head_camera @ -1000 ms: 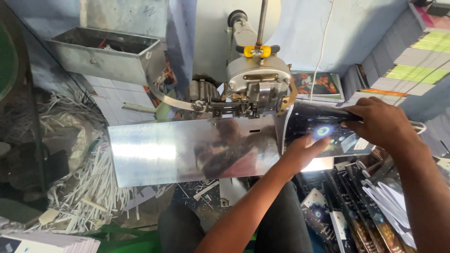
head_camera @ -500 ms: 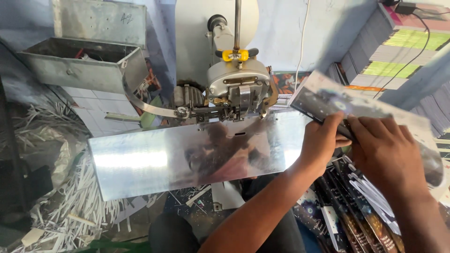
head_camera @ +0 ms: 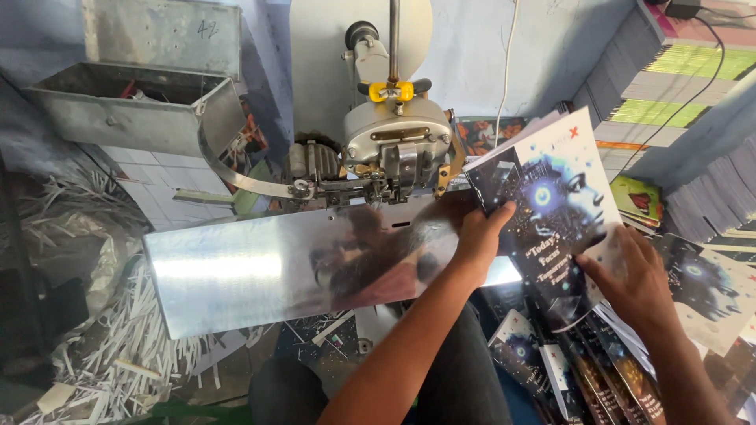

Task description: The person repeatedly picks up a book with a space-themed cover, places it into a binding machine, and removes it after processing. The person stacks the processed books to the right side of the workspace.

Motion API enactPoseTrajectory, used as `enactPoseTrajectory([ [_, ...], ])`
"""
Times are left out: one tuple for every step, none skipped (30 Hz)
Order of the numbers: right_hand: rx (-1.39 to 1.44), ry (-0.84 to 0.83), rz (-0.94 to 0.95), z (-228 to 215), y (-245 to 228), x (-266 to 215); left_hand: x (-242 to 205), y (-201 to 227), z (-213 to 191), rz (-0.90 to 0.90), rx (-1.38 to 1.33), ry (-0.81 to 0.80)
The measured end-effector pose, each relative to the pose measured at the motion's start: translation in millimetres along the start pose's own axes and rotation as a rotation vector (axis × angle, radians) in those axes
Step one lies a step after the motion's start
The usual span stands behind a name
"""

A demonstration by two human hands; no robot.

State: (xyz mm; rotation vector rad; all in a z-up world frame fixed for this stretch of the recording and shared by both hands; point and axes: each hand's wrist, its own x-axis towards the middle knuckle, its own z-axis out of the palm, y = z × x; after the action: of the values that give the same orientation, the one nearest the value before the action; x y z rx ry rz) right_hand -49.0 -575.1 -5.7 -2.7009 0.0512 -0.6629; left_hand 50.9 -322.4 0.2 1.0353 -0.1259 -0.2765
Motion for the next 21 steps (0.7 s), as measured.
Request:
enactPoseTrajectory([
  [0.123,-0.084,0.159,7,13,-1,1,-2,-3,-0.029,-0.040,-0.013],
  [0.245,-0.168,0.317,14,25,-3,2,-4,-6,-0.058,-0.081,-0.026],
  [0.368,-0.252,0.474,18,37,-4,3,-5,-7,-0.087,-0.122,-0.039],
  [0.436,-0.282,0.518,21,49,-5,5,-6,-9,-0.062,-0.113,-0.056],
  [0.505,-0.312,0.561,23,61,-6,9,-6,-11,-0.037,-0.105,-0.072],
  [0.574,-0.340,0.607,23,72,-9,11,-7,-11,-0.015,-0.097,-0.091],
  [0.667,-0.378,0.644,23,82,-13,13,-8,-13,-0.023,-0.101,-0.115],
  [0.761,-0.413,0.679,23,90,-17,17,-6,-16,-0.030,-0.105,-0.142],
  [0.856,-0.448,0.713,22,96,-22,19,-5,-17,-0.037,-0.108,-0.168],
  [0.932,-0.470,0.740,22,100,-26,20,-4,-15,-0.015,-0.093,-0.178],
  [1.008,-0.491,0.766,20,101,-31,21,-4,-13,0.007,-0.078,-0.187],
  [1.085,-0.512,0.794,20,100,-34,21,-3,-12,0.027,-0.062,-0.196],
  [1.080,-0.522,0.808,18,98,-37,22,-2,-11,0.021,-0.020,-0.178],
  [1.072,-0.530,0.823,16,95,-42,23,-1,-8,0.014,0.018,-0.162],
  [1.065,-0.539,0.838,15,89,-47,23,0,-7,0.008,0.057,-0.145],
  [1.092,-0.496,0.796,15,82,-49,22,0,-5,-0.035,0.051,-0.116],
  [1.119,-0.453,0.753,16,73,-51,21,1,-4,-0.077,0.045,-0.087],
  [1.148,-0.410,0.709,17,64,-53,21,2,-4,-0.120,0.041,-0.058],
  [1.157,-0.391,0.681,19,56,-53,19,3,-5,-0.119,-0.016,-0.070],
  [1.167,-0.370,0.652,21,48,-53,15,3,-6,-0.118,-0.072,-0.082],
  [1.176,-0.350,0.623,23,41,-52,12,2,-8,-0.116,-0.129,-0.094],
])
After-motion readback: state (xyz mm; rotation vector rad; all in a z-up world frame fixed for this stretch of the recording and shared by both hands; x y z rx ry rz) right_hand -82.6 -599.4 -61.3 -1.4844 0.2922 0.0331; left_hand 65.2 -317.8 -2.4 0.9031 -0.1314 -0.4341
